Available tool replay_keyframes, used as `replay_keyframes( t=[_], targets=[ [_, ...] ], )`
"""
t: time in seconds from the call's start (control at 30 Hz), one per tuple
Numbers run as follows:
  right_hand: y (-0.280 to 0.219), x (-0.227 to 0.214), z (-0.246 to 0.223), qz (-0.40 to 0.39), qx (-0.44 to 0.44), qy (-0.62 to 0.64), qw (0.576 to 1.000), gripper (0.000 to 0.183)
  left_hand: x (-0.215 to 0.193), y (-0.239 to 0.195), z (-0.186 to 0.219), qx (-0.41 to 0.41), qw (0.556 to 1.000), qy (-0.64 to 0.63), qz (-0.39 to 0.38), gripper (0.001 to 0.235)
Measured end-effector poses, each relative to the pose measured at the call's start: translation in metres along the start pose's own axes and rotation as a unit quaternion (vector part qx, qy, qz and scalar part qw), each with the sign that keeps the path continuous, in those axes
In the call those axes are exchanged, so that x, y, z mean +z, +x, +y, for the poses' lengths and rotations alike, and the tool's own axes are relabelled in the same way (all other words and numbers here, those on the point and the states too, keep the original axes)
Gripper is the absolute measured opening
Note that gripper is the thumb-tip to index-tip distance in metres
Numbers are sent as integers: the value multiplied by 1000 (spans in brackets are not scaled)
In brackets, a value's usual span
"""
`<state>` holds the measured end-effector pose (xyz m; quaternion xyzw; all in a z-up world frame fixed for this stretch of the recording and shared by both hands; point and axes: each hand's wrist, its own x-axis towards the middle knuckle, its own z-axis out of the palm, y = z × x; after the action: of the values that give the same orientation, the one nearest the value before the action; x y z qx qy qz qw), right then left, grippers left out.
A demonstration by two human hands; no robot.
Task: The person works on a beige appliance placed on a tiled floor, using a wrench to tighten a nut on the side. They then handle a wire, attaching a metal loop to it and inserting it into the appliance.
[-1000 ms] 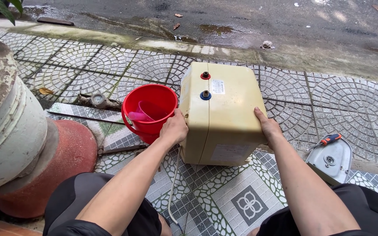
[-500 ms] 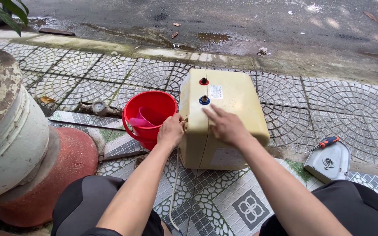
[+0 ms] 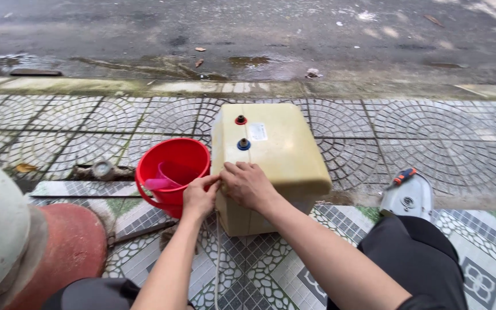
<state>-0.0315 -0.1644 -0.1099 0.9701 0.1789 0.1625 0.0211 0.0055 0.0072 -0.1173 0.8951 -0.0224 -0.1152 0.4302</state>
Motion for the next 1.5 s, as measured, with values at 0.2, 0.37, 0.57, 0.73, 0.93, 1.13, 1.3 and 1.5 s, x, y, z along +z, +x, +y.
replay_keyframes(
  t=[0.2, 0.37, 0.57, 0.73, 0.93, 1.13, 1.3, 1.5],
  targets=[
    [1, -21, -19, -2, 28, -3, 1000, 31, -3, -33, 8, -38, 997, -70, 22, 35],
    [7, -29, -23, -44, 37, -11, 998, 30, 2, -23, -7, -77, 992, -77, 62, 42],
    [5, -35, -23, -63, 33, -11, 997, 41, 6, -31, -24, -69, 997, -25, -26, 33],
    [10, -36, -18, -64, 42, 27, 997, 40, -3, -26, -26, -46, 994, -94, 34, 26],
    [10, -42, -1, -48, 100, 158, 981, 30, -15, -25, -13, -29, 993, -90, 73, 18],
    [14, -46, 12, -88, 136, 244, 956, 26, -14, -11, -14, 54, 997, 38, 35, 22],
    [20, -27, 44, -61, 219, 499, 836, 42, -25, -41, 25, 37, 990, -114, 75, 21],
    [-29, 4, 132, 221, 474, 441, 730, 25, -17, -11, -4, -1, 998, -46, 31, 17]
  ],
)
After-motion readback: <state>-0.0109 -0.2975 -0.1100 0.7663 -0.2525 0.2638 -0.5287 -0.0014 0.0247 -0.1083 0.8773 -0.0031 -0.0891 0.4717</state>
